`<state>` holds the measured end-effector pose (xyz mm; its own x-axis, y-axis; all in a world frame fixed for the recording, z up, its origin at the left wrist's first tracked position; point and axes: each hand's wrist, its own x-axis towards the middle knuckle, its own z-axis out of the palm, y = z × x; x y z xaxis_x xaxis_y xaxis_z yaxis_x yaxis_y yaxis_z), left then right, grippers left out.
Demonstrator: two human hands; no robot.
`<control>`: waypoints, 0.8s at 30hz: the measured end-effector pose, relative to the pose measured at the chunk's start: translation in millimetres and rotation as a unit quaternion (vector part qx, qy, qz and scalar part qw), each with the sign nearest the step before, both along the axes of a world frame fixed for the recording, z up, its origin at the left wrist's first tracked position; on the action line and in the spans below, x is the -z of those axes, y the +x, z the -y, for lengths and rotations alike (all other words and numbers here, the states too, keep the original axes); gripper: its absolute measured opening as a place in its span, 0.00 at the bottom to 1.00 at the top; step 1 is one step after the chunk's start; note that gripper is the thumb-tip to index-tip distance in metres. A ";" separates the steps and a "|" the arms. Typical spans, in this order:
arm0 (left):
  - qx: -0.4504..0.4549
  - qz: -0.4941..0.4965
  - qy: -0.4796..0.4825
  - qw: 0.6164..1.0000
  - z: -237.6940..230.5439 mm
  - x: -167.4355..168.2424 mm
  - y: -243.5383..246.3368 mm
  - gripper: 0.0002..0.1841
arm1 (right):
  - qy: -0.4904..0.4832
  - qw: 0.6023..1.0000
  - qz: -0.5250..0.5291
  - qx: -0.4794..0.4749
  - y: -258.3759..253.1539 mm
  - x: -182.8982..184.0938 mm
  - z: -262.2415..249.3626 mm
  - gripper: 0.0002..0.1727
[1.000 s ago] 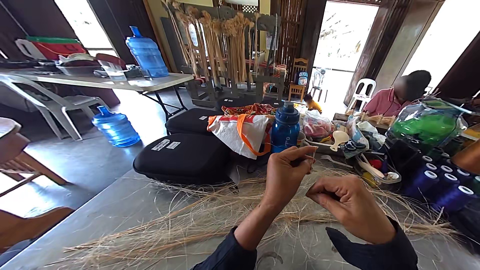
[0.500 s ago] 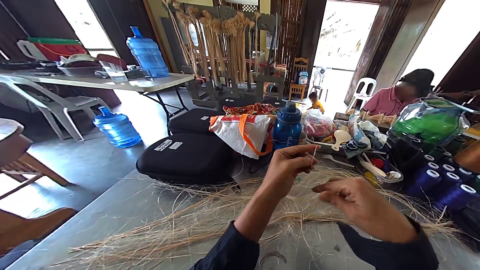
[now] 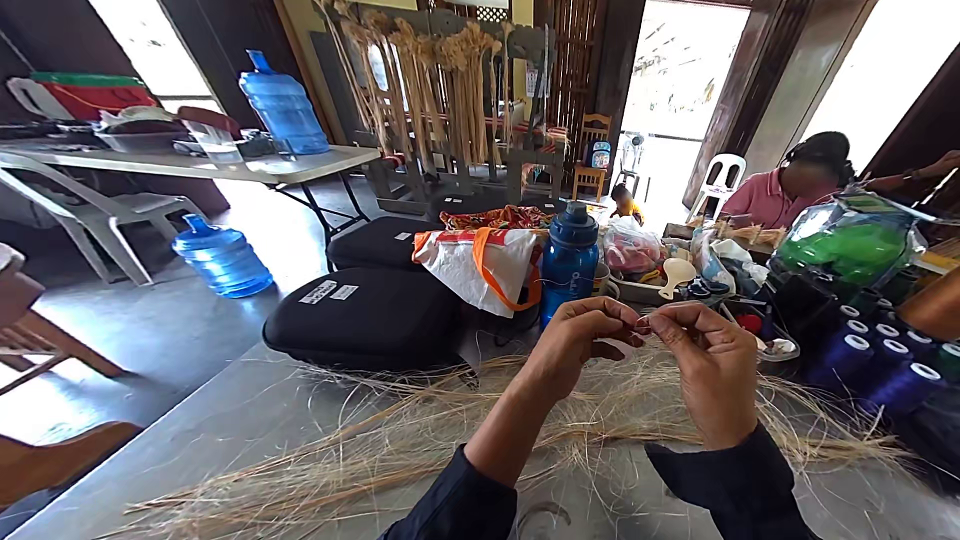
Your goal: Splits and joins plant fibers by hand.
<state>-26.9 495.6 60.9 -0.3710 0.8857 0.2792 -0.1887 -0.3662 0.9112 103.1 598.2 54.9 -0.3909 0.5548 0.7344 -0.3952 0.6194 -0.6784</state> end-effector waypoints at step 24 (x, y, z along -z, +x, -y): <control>-0.048 0.066 -0.034 0.996 0.7 -11.0 26.2 0.09 | -0.263 0.944 -0.041 -0.197 -3.0 0.0 -1.6 0.11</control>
<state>-0.6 495.0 72.0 -0.4837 0.8598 0.1636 -0.2760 -0.3273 0.9037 100.1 599.8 54.9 -0.5967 0.6752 0.4336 -0.5883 -0.0007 -0.8086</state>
